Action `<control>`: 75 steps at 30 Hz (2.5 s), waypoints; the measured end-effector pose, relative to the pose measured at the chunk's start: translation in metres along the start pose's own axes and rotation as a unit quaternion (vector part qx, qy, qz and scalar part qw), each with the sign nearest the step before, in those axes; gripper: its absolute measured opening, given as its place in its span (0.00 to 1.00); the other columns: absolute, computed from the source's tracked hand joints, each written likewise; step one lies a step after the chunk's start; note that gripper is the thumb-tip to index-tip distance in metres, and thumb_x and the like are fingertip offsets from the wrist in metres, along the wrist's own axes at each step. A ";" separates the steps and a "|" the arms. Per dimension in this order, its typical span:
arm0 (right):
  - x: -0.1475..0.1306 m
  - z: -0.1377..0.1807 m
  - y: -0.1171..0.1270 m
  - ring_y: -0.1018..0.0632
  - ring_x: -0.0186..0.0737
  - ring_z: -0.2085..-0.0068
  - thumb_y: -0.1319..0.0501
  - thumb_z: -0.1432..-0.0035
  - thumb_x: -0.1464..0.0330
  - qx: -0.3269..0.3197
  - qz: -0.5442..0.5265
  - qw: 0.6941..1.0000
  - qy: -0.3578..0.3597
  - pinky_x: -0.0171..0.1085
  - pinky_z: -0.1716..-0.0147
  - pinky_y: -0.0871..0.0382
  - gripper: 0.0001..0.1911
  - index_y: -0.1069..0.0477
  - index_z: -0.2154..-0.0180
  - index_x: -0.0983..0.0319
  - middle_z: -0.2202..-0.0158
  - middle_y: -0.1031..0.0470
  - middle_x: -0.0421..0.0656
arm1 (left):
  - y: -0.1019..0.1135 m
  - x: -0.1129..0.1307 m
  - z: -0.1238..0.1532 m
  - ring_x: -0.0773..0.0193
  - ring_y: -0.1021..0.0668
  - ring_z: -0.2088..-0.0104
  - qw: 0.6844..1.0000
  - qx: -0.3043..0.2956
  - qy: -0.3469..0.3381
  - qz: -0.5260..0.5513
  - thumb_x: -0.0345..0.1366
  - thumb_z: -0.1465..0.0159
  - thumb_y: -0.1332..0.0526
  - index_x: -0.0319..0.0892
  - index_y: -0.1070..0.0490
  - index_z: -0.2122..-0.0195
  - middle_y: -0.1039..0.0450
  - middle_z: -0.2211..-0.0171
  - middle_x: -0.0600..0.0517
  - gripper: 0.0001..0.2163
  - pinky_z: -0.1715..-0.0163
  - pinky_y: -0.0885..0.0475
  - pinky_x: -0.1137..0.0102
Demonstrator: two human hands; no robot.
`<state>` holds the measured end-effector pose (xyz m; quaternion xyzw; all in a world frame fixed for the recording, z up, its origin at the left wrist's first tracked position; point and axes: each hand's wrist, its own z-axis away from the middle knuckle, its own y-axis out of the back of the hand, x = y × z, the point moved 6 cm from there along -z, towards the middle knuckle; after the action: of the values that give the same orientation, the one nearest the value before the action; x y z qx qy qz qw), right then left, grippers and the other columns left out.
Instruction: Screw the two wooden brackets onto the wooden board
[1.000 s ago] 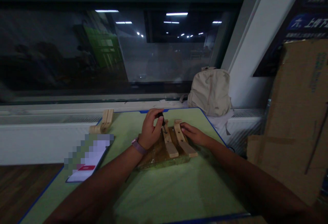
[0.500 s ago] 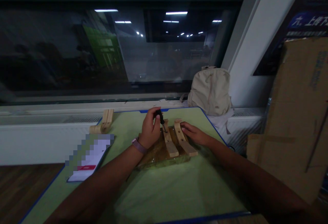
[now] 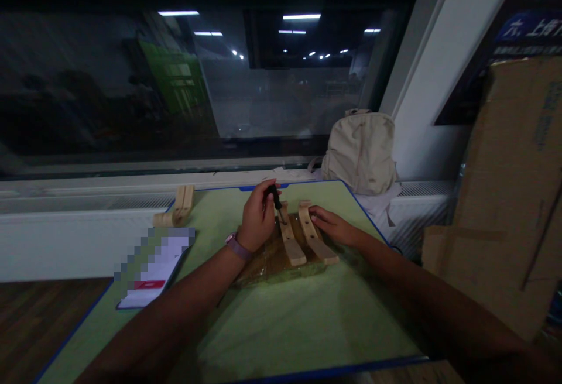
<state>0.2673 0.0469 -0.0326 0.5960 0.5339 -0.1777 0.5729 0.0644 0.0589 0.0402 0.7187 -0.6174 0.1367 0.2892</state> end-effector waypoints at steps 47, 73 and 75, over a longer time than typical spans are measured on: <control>0.002 0.000 0.000 0.27 0.48 0.47 0.48 0.34 0.50 0.000 0.007 1.000 0.002 0.50 0.44 0.37 0.25 0.30 0.49 0.62 0.51 0.26 0.49 | 0.002 0.004 0.001 0.62 0.23 0.56 1.000 0.006 -0.004 0.007 0.36 0.31 0.46 0.45 0.41 0.40 0.27 0.55 0.46 0.18 0.53 0.27 0.63; 0.001 0.000 0.000 0.28 0.48 0.47 0.50 0.34 0.48 0.005 -0.011 1.000 0.008 0.49 0.43 0.38 0.26 0.31 0.50 0.61 0.51 0.27 0.48 | -0.001 0.001 0.001 0.63 0.22 0.56 1.000 -0.006 -0.010 -0.001 0.35 0.30 0.48 0.44 0.36 0.44 0.26 0.55 0.46 0.14 0.55 0.25 0.65; 0.001 0.000 -0.001 0.28 0.48 0.47 0.50 0.34 0.48 0.004 -0.013 1.000 0.005 0.49 0.43 0.38 0.26 0.31 0.50 0.61 0.51 0.26 0.48 | -0.001 0.005 0.000 0.64 0.22 0.58 1.000 -0.014 -0.021 0.003 0.35 0.30 0.47 0.44 0.36 0.45 0.26 0.56 0.47 0.14 0.58 0.25 0.67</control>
<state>0.2671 0.0473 -0.0335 0.5923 0.5439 -0.1839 0.5652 0.0664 0.0552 0.0428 0.7155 -0.6272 0.1138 0.2861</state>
